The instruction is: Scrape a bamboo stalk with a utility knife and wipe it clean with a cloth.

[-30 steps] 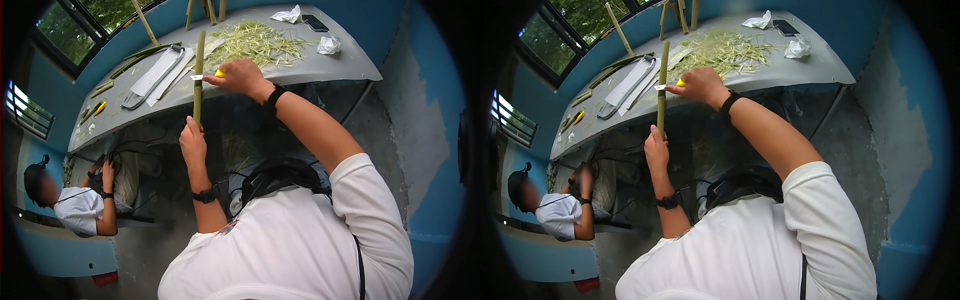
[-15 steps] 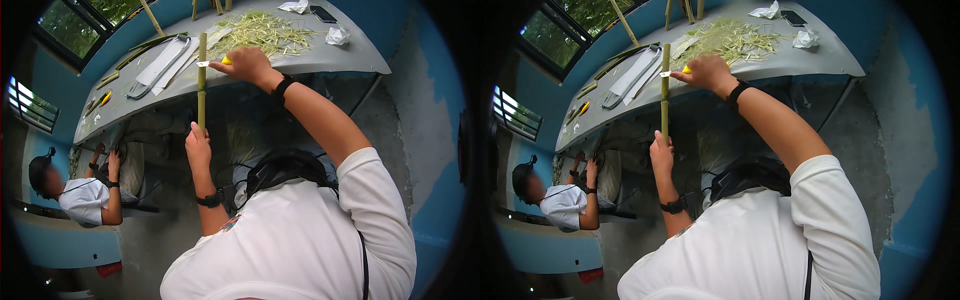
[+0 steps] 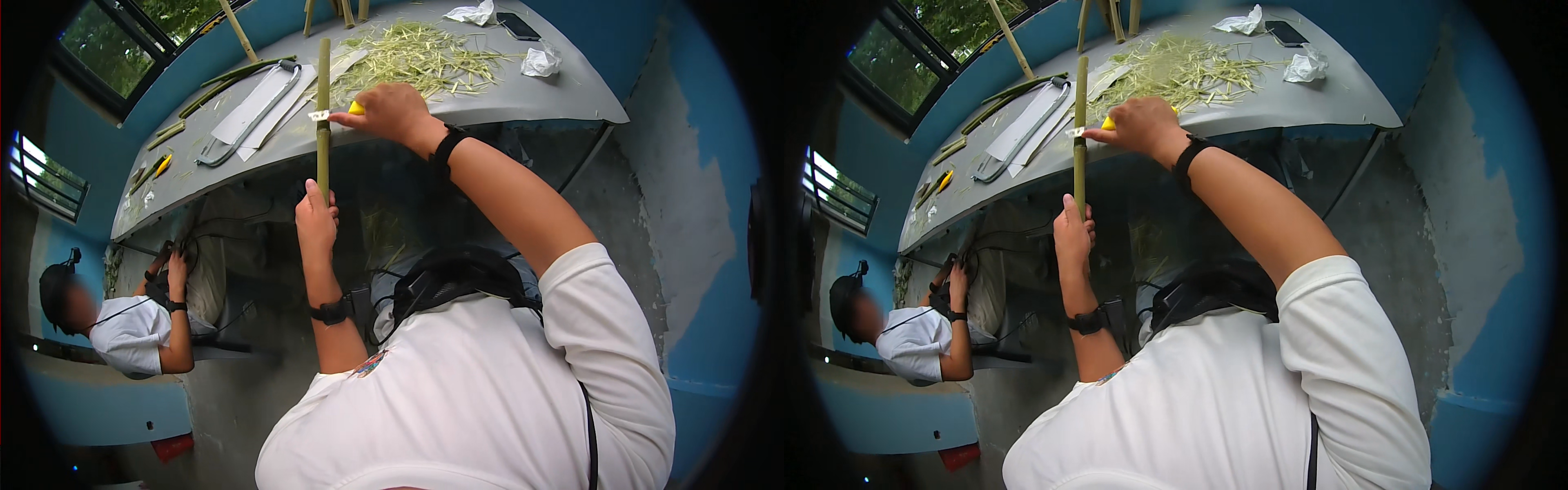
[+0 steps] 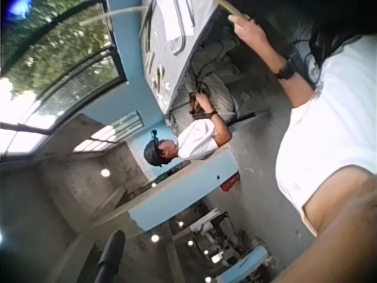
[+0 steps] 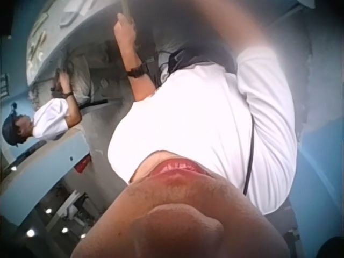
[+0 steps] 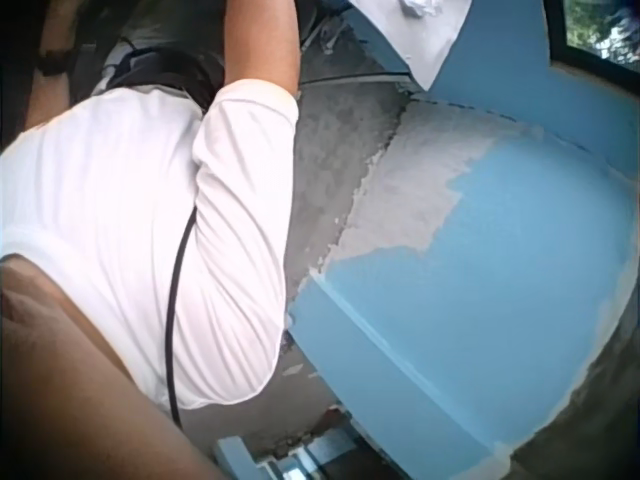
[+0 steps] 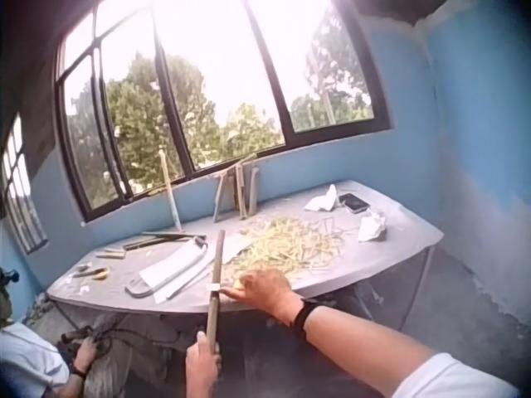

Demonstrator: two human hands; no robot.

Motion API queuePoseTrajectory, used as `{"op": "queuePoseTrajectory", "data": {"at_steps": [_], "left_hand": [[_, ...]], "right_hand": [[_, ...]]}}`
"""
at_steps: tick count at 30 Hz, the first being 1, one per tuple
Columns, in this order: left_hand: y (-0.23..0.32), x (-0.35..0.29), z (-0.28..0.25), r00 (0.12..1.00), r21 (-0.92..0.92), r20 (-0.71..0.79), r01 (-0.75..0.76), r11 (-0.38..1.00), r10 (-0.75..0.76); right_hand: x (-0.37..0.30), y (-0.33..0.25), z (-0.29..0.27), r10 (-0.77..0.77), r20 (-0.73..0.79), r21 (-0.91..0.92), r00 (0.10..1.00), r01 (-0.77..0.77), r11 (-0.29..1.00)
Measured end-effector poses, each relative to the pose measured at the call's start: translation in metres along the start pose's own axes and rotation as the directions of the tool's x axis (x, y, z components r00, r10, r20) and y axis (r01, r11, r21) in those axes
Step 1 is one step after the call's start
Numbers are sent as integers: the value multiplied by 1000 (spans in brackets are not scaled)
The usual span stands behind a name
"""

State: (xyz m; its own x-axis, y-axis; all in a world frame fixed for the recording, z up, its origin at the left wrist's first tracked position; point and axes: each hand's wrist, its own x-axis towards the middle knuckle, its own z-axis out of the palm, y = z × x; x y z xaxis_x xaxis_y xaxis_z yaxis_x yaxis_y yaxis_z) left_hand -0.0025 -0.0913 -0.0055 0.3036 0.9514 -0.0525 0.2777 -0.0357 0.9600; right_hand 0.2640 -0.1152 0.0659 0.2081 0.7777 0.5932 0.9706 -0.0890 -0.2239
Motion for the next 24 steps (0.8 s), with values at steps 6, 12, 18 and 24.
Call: {"op": "queuePoseTrajectory", "data": {"at_steps": [6,12,18,24], "left_hand": [[-12,-50,-28,968,-40,76,244,969,-240],[-21,-15,-22,991,-65,86,107,992,-101],[10,25,-10,991,-58,117,67,996,-60],[0,9,-5,976,-156,188,140,978,-110]], "right_hand": [[6,9,1,138,-4,-22,990,-138,990],[0,13,5,-29,-1,37,1000,29,999],[3,4,0,-94,-45,60,995,97,993],[0,5,2,-86,-42,44,995,87,995]]}}
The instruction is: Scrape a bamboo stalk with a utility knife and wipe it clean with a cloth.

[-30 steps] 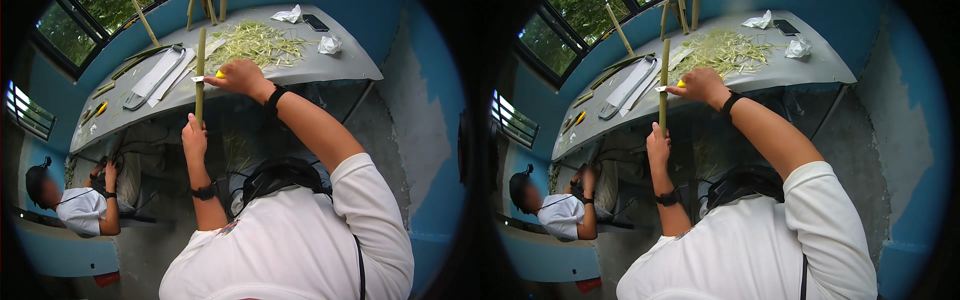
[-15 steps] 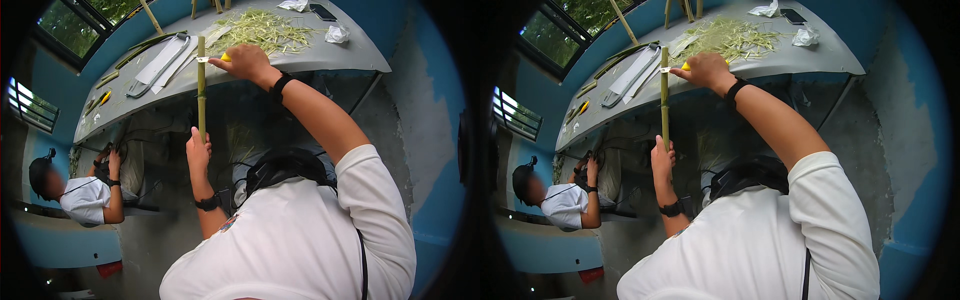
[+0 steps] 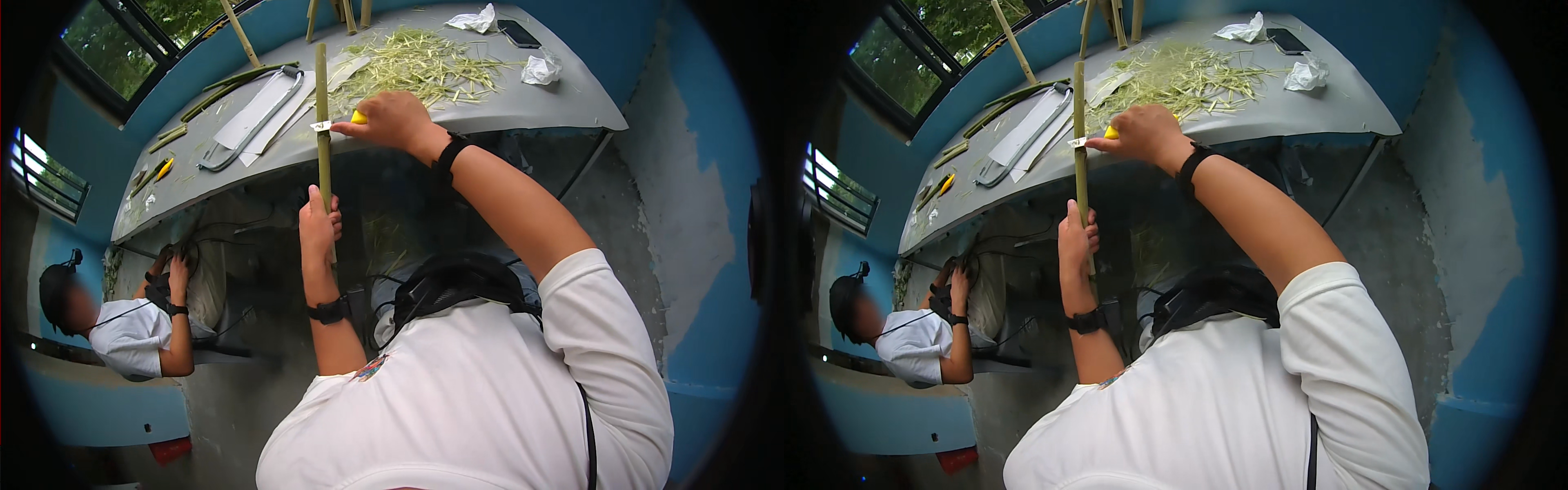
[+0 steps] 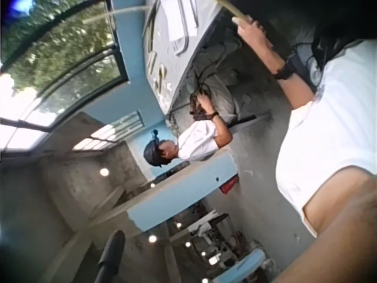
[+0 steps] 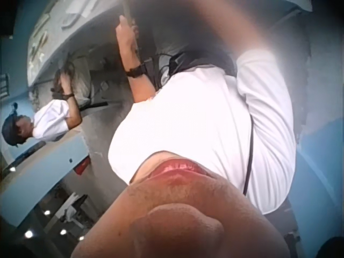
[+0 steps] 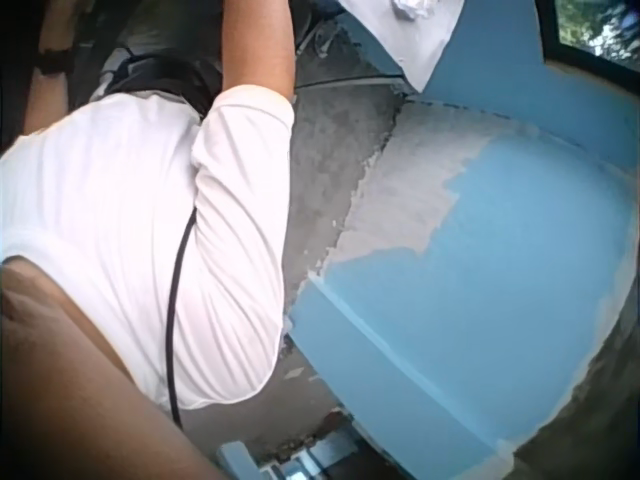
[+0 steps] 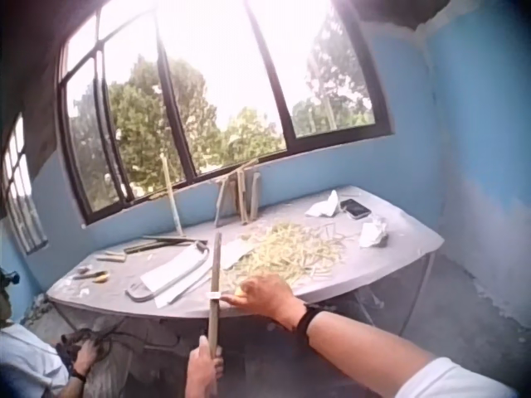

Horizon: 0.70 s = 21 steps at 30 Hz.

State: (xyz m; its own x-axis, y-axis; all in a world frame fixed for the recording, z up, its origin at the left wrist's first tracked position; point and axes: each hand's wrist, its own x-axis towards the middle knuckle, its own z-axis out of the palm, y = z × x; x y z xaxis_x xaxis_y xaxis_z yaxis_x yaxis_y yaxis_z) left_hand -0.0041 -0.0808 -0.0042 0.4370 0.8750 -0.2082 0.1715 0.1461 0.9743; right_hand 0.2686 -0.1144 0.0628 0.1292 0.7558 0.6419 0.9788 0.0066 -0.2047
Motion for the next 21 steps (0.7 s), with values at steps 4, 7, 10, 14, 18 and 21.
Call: {"op": "queuePoseTrajectory", "data": {"at_steps": [4,7,10,14,18,21], "left_hand": [[8,-15,6,1000,-19,4,11,1000,-11],[-5,-27,-12,996,-16,35,77,997,-76],[-27,-54,-26,985,-58,13,174,983,-174],[-24,-43,-18,995,-76,0,104,992,-104],[-14,-11,-13,997,-81,64,58,995,-53],[6,3,-4,997,-65,63,40,997,-36]], "right_hand": [[1,2,2,76,14,-20,997,-76,997],[9,2,2,243,57,-81,968,-238,968],[5,1,1,142,49,-56,989,-139,989],[7,3,2,99,-33,24,995,-98,995],[0,5,-3,-6,-47,10,999,7,1000],[-1,4,-6,-21,-3,12,1000,21,1000]]}}
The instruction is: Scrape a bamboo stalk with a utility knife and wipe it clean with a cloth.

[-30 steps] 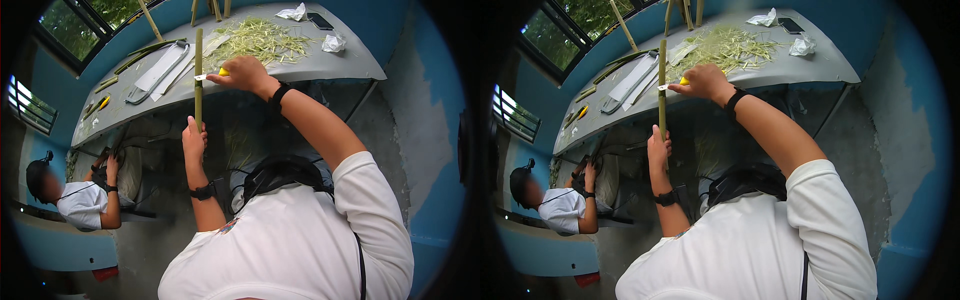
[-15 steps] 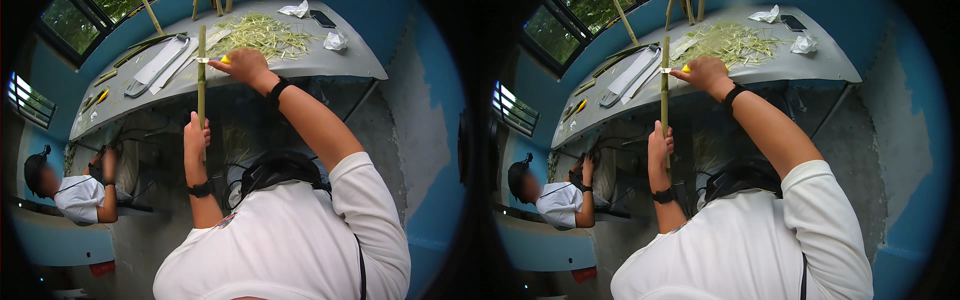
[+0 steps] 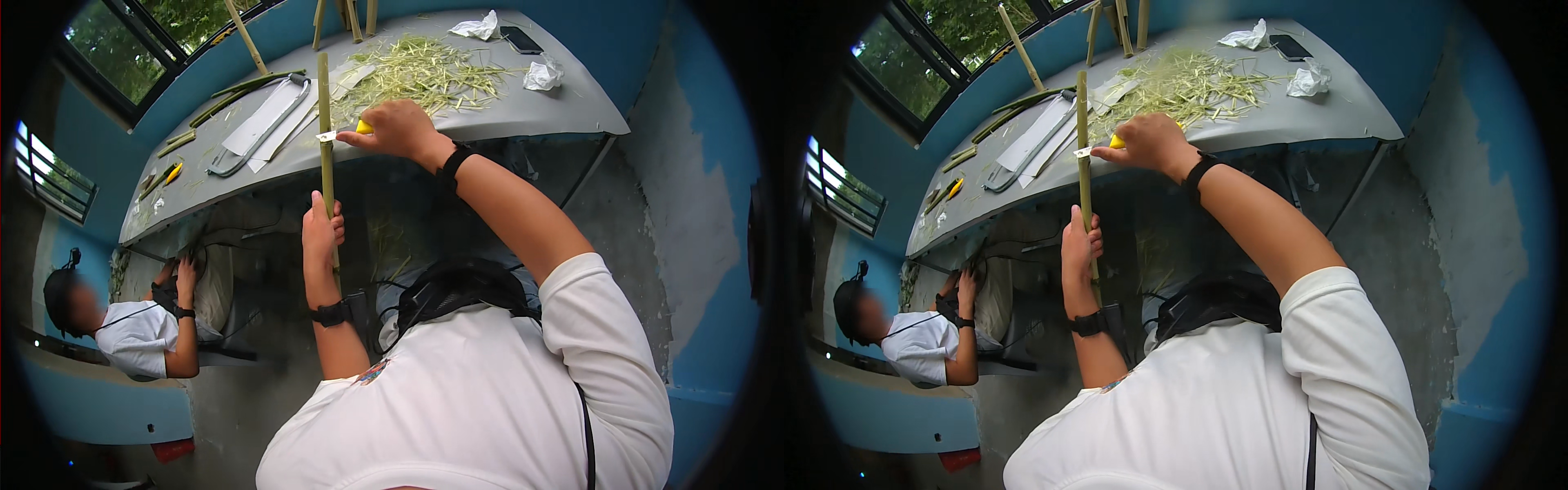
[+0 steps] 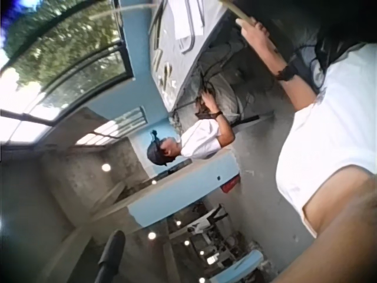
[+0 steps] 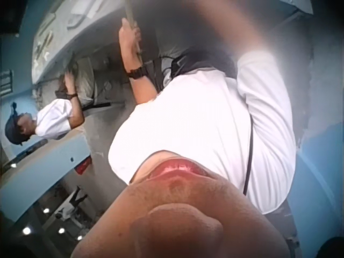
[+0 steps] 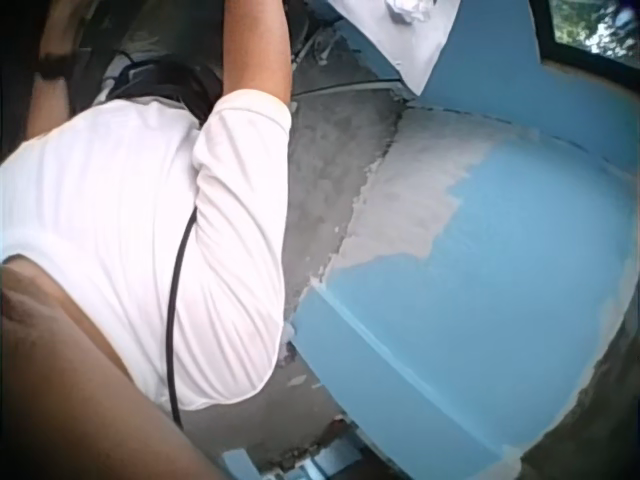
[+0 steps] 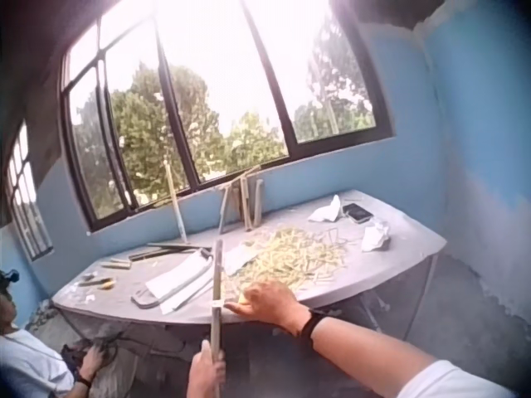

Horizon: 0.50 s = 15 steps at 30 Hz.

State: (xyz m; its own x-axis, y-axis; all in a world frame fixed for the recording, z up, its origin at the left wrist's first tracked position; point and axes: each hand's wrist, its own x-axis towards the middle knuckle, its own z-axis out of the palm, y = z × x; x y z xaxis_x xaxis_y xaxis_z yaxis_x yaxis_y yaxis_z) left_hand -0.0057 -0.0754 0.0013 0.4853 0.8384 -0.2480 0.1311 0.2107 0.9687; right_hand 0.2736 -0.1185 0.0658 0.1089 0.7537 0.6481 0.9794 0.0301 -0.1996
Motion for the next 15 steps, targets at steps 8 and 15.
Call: {"op": "queuePoseTrajectory", "data": {"at_steps": [8,15], "left_hand": [[2,25,7,979,-187,194,94,978,-57],[1,22,12,966,-290,256,42,956,36]], "right_hand": [[0,-1,0,10,30,32,999,-11,999],[3,0,-3,14,80,5,997,-15,1000]]}}
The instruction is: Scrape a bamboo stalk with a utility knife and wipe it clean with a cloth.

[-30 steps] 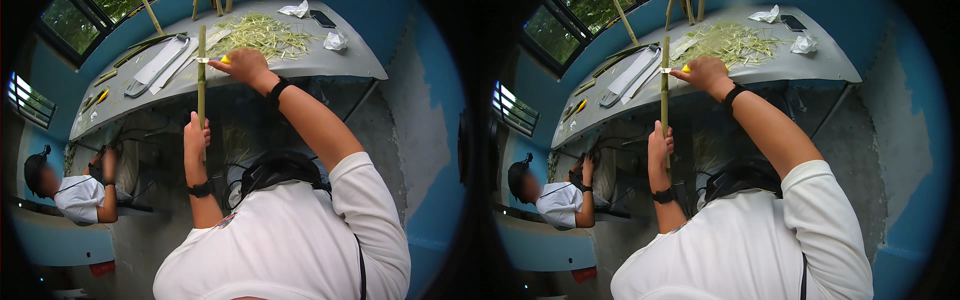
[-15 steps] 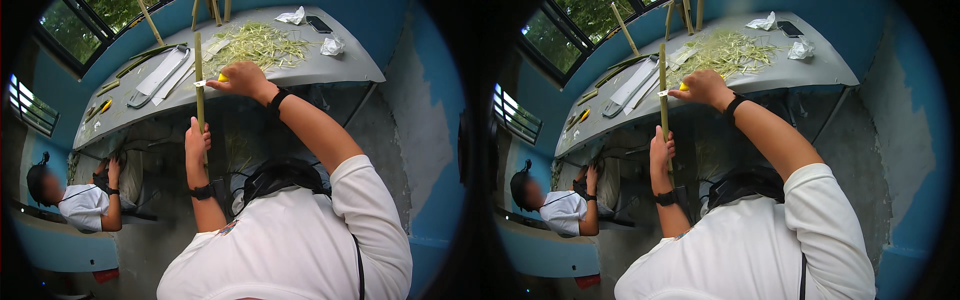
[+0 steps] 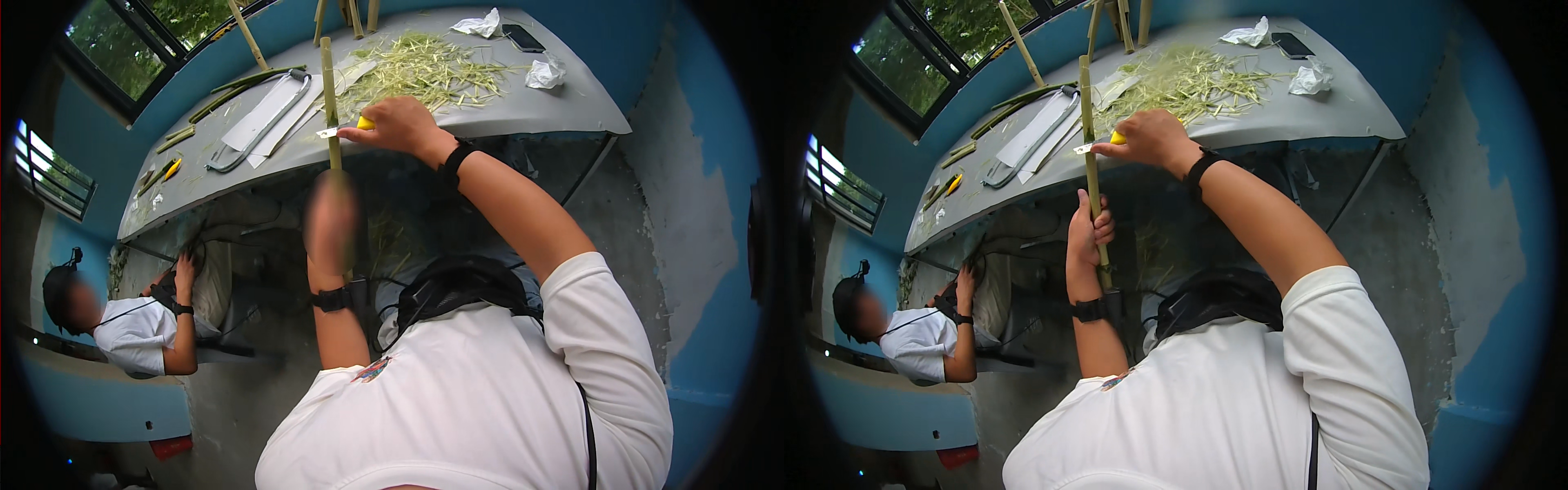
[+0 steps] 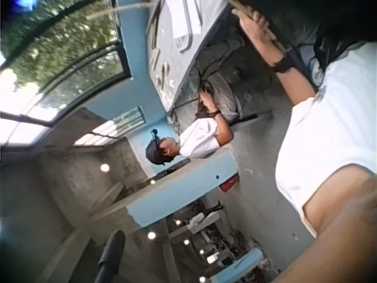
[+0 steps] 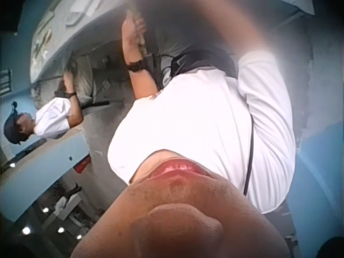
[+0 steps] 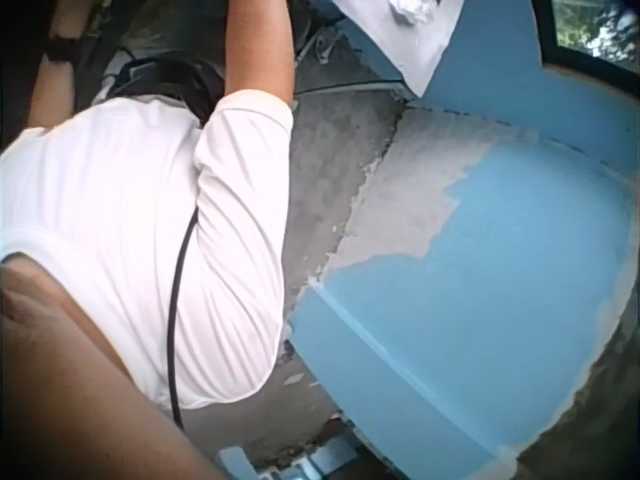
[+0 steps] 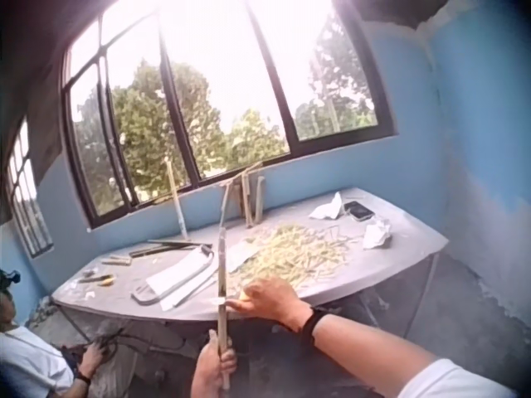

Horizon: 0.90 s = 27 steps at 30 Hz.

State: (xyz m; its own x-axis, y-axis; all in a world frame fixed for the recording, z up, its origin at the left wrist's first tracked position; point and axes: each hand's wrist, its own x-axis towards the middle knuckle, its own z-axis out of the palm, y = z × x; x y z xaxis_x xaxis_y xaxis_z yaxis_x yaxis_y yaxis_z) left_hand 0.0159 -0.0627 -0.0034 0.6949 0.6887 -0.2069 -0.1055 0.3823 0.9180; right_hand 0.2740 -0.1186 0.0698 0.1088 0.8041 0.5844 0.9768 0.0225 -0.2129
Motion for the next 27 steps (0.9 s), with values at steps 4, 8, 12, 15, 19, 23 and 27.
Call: {"op": "queuePoseTrajectory", "data": {"at_steps": [4,8,12,15,19,23,27], "left_hand": [[3,-7,15,991,145,-37,-119,982,125],[-1,-4,11,970,321,-65,-201,925,233],[3,-6,9,969,389,-97,-174,904,228],[3,-5,10,965,411,-143,-145,900,221],[2,-1,13,944,496,-201,-133,858,263],[-5,0,19,870,670,-216,-197,716,442],[-19,-4,4,790,817,-181,-211,536,586]], "right_hand": [[0,1,3,13,-48,41,999,-11,999],[0,2,4,4,-52,31,999,-3,1000],[-1,1,3,21,-24,25,999,-21,999],[0,2,2,23,-24,36,999,-22,999],[2,4,5,25,-49,24,998,-24,999],[3,7,6,21,-36,-12,999,-21,1000],[3,2,5,94,2,-36,996,-94,995]]}}
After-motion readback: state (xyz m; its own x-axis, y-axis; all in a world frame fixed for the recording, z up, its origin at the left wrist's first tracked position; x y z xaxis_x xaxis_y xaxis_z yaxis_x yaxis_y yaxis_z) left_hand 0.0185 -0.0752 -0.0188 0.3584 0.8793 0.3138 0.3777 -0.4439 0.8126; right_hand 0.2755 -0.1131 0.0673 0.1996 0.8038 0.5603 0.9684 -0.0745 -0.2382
